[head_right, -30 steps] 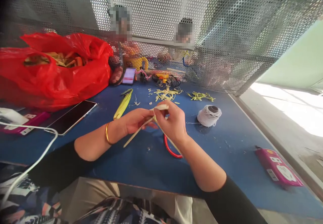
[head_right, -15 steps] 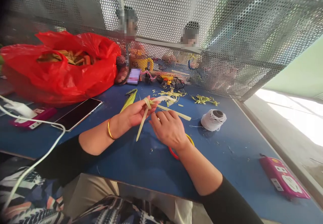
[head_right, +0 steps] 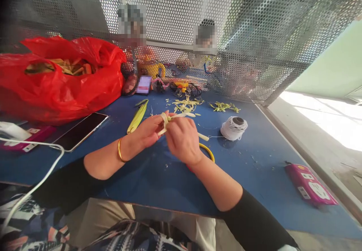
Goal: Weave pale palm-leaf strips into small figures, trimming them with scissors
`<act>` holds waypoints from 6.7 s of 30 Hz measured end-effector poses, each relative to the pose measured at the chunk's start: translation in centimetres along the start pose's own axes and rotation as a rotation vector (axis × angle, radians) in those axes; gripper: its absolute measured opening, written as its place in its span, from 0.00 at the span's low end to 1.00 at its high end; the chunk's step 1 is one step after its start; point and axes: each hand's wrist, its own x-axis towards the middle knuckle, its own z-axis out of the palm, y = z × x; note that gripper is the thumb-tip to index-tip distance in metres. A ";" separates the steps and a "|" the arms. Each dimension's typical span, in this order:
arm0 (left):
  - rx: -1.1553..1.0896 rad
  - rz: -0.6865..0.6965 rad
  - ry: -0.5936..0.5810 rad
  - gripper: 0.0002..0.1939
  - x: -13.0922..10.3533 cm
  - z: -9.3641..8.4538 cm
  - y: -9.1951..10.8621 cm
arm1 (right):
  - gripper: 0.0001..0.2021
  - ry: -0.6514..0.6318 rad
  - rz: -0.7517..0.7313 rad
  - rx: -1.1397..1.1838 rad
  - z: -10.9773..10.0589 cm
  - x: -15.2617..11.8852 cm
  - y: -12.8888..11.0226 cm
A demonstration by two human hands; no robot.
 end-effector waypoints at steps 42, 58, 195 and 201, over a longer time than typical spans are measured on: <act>0.237 0.125 0.113 0.08 0.0 -0.6 0.2 | 0.12 -0.145 0.214 0.063 -0.5 0.1 0.1; 0.358 -0.074 -0.106 0.08 -1.3 0.2 1.1 | 0.09 -0.278 0.763 0.286 -0.8 1.4 2.4; 0.198 0.032 -0.029 0.05 0.0 -0.7 1.0 | 0.15 -0.202 0.978 0.858 1.1 0.4 -0.1; 0.189 0.075 0.060 0.05 -0.1 -0.5 1.6 | 0.14 -0.339 0.826 0.851 0.7 0.3 -0.7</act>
